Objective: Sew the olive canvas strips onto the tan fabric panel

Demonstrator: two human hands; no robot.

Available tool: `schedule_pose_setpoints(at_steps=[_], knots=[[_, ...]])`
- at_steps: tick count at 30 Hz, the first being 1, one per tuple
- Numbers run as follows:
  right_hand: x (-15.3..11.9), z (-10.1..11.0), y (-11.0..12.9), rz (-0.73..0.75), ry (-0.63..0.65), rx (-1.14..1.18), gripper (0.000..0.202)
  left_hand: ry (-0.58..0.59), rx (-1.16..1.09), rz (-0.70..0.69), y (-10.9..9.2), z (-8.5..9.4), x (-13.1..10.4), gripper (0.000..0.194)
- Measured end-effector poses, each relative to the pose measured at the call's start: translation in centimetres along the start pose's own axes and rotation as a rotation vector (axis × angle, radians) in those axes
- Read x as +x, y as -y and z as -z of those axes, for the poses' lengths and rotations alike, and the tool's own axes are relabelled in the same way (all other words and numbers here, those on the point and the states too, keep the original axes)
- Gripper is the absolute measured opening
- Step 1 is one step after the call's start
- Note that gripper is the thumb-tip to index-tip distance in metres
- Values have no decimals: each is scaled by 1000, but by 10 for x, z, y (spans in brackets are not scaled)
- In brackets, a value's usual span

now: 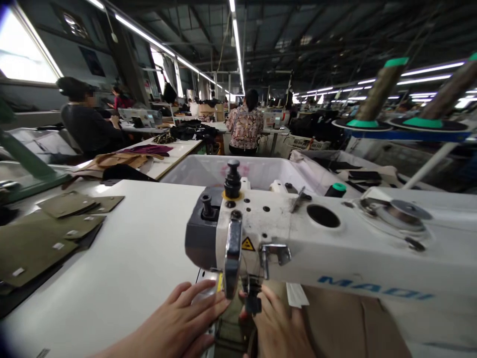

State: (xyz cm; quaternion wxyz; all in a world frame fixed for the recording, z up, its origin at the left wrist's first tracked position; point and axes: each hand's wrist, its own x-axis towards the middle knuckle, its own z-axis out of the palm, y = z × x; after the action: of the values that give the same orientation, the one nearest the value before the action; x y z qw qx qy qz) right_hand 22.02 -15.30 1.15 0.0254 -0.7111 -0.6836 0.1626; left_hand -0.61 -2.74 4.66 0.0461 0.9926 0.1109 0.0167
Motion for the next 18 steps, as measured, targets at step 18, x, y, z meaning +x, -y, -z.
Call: schedule_pose_setpoints(at_steps=[18], knots=[[13,15,-1,142,72,-114,91,-91,-77,74,-3,-4,-3,85]])
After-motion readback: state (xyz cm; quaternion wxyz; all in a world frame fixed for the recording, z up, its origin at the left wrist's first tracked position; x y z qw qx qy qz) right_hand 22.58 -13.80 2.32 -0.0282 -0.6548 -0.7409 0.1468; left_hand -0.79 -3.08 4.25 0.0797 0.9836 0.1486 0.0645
